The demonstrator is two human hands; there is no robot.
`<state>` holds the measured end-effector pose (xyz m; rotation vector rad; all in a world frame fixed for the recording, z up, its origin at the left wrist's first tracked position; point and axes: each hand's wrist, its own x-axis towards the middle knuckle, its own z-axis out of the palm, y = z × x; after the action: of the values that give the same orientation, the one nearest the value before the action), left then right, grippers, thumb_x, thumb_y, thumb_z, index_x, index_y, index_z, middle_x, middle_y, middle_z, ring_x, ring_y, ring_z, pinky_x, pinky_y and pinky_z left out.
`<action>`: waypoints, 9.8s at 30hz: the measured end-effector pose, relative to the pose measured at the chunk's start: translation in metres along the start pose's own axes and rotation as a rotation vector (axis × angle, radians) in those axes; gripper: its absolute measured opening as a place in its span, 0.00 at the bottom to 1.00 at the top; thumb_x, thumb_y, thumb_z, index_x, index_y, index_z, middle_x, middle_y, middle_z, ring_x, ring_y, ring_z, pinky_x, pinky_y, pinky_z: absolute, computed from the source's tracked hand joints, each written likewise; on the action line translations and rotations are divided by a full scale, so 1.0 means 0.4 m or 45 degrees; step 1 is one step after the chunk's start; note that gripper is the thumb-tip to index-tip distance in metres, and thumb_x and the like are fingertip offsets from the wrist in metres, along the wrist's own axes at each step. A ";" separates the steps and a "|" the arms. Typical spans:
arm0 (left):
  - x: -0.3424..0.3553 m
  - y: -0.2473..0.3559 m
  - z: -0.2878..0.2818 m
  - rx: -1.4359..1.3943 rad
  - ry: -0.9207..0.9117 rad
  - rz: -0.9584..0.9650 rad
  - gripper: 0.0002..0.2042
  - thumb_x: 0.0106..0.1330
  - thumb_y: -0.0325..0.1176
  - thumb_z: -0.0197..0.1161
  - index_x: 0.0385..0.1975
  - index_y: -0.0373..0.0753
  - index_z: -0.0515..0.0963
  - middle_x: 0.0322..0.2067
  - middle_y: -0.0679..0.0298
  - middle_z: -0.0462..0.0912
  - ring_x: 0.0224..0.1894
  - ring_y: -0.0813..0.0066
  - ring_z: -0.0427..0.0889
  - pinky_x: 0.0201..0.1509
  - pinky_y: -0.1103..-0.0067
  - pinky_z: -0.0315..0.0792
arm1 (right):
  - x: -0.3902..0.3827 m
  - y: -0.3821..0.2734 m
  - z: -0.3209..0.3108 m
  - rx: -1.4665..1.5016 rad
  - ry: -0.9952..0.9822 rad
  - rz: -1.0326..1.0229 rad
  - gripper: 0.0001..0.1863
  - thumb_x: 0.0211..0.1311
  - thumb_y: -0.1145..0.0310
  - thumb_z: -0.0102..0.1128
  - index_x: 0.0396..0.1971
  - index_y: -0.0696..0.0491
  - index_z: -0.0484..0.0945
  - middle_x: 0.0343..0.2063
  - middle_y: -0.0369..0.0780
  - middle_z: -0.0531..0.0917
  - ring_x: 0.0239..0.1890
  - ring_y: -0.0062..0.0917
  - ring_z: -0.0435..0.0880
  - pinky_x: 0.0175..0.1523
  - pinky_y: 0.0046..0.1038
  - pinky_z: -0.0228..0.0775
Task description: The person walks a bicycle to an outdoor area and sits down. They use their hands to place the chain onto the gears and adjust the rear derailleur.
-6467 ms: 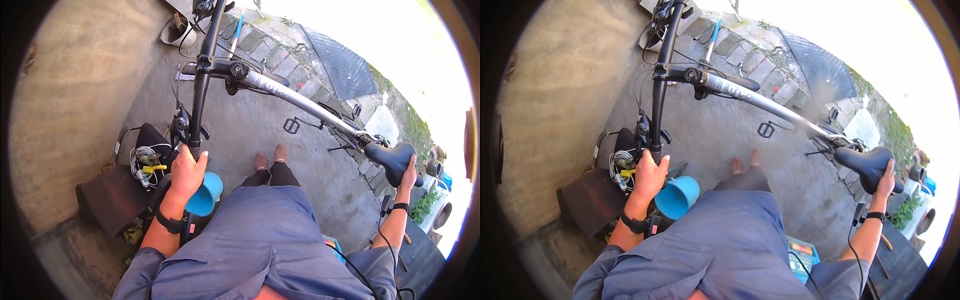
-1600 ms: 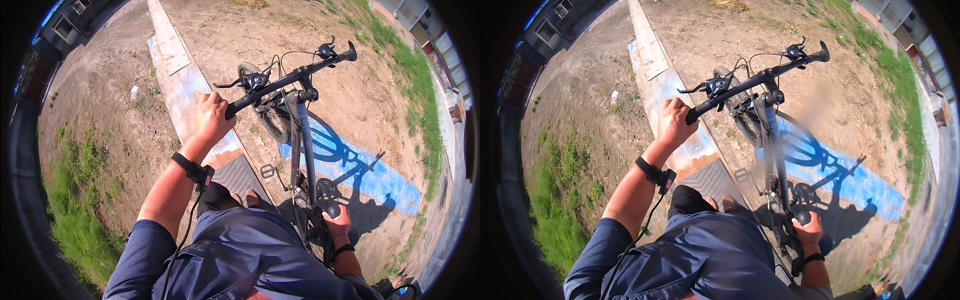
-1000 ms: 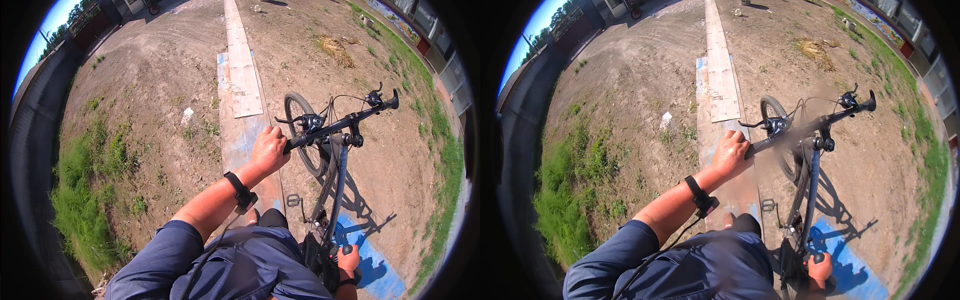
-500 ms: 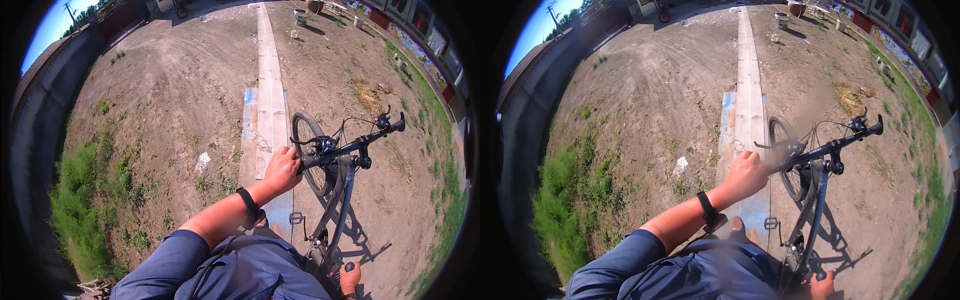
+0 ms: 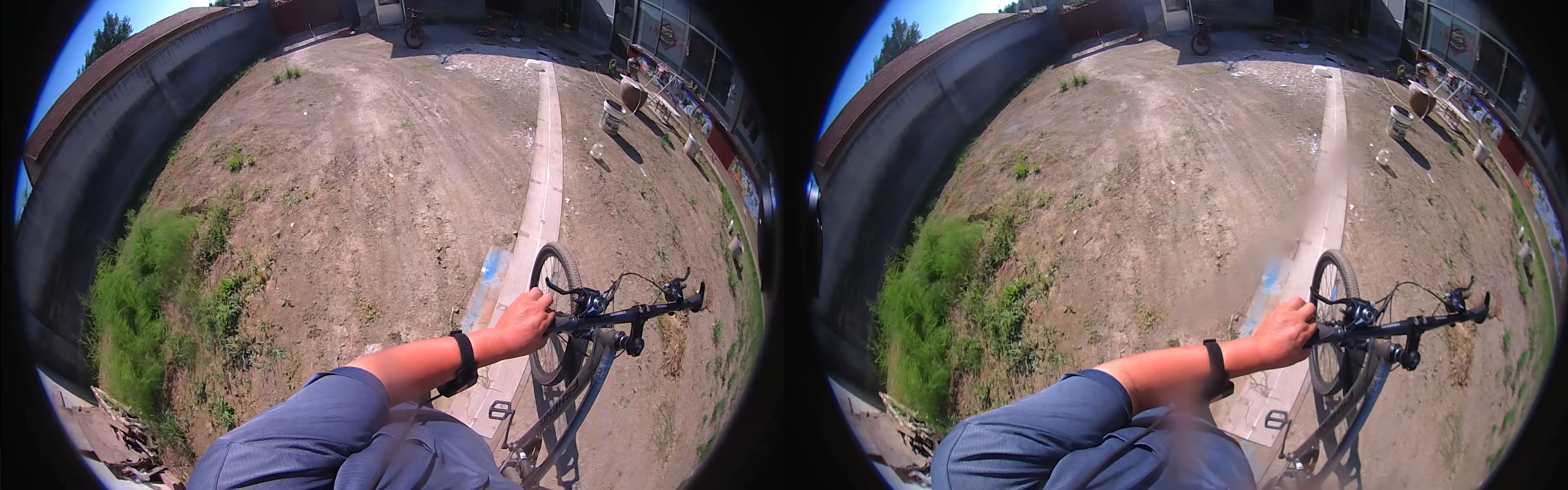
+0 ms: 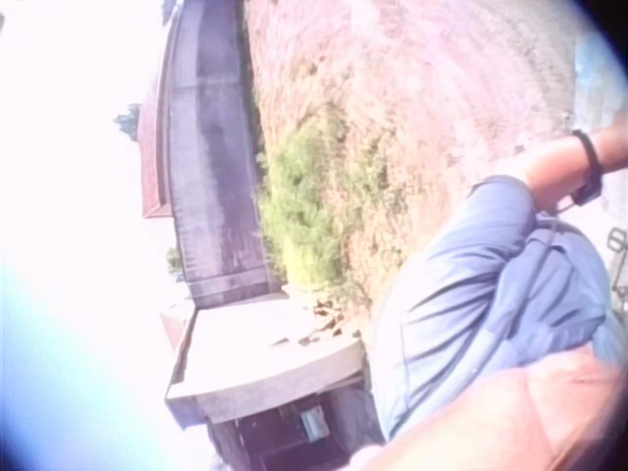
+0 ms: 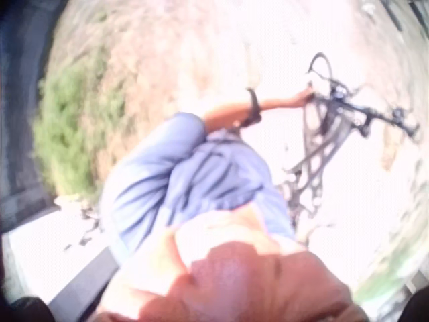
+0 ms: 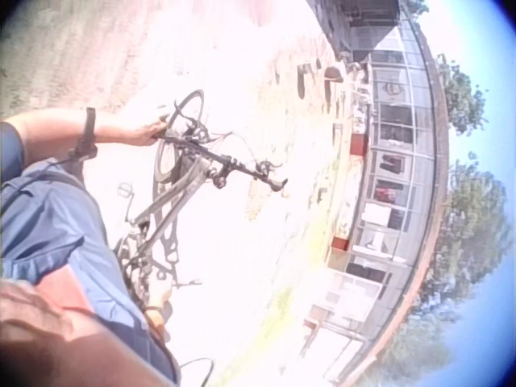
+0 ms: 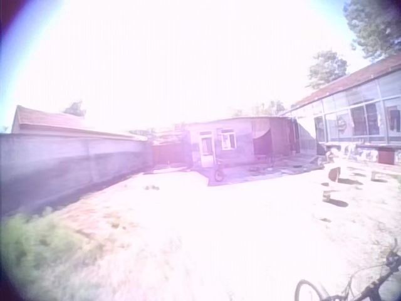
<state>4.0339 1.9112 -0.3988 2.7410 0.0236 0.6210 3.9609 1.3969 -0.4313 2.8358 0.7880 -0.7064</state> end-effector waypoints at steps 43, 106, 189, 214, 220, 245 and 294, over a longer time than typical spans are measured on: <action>1.971 -2.718 0.165 0.180 -0.142 0.199 0.13 0.44 0.41 0.71 0.27 0.40 0.83 0.33 0.63 0.77 0.42 0.61 0.75 0.46 0.70 0.76 | 2.719 -1.197 -1.118 0.506 0.422 0.589 0.19 0.43 0.59 0.74 0.33 0.49 0.76 0.29 0.44 0.83 0.35 0.44 0.83 0.39 0.39 0.75; 4.799 -6.312 0.563 0.054 -0.135 0.200 0.11 0.40 0.36 0.71 0.20 0.39 0.79 0.28 0.64 0.76 0.38 0.62 0.73 0.42 0.71 0.73 | 6.694 -2.726 -2.764 0.551 0.426 0.641 0.21 0.39 0.60 0.75 0.33 0.49 0.76 0.30 0.44 0.83 0.36 0.46 0.82 0.41 0.41 0.75; 6.587 -9.057 0.828 0.168 0.126 -0.653 0.20 0.40 0.34 0.75 0.33 0.37 0.75 0.37 0.58 0.73 0.44 0.55 0.72 0.46 0.66 0.72 | 10.062 -4.153 -4.207 0.463 0.289 0.386 0.20 0.39 0.55 0.73 0.31 0.48 0.77 0.26 0.44 0.84 0.32 0.45 0.84 0.38 0.44 0.76; 6.851 -9.874 0.539 0.497 0.213 -0.656 0.15 0.39 0.31 0.73 0.28 0.35 0.79 0.34 0.59 0.75 0.40 0.59 0.73 0.44 0.69 0.72 | 10.741 -4.702 -4.532 0.473 0.295 0.050 0.21 0.39 0.53 0.73 0.31 0.50 0.79 0.30 0.44 0.85 0.33 0.45 0.83 0.38 0.45 0.75; 6.944 -10.172 0.441 0.473 0.183 -0.622 0.14 0.39 0.31 0.73 0.27 0.35 0.79 0.33 0.60 0.75 0.39 0.61 0.73 0.43 0.71 0.72 | 10.940 -4.892 -4.633 0.466 0.349 0.012 0.19 0.39 0.56 0.73 0.30 0.49 0.78 0.26 0.44 0.84 0.31 0.45 0.84 0.36 0.43 0.75; 7.290 -11.554 -0.082 0.637 -0.190 -0.352 0.12 0.39 0.28 0.69 0.27 0.35 0.78 0.36 0.61 0.76 0.45 0.56 0.73 0.50 0.67 0.70 | 11.501 -5.859 -4.941 0.440 0.293 -0.019 0.20 0.40 0.53 0.73 0.31 0.49 0.78 0.27 0.44 0.83 0.31 0.43 0.83 0.35 0.42 0.75; 9.520 -13.501 0.751 0.356 -0.090 0.671 0.18 0.44 0.19 0.67 0.36 0.42 0.76 0.48 0.70 0.78 0.64 0.50 0.67 0.61 0.59 0.67 | 13.308 -6.918 -5.624 0.552 0.381 0.809 0.20 0.35 0.59 0.74 0.27 0.49 0.73 0.25 0.40 0.79 0.29 0.41 0.80 0.33 0.40 0.72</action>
<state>7.9083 7.2577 -0.7994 3.0495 -0.6975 0.6935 7.4809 6.7317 -0.8814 3.3257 -0.3097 -0.3874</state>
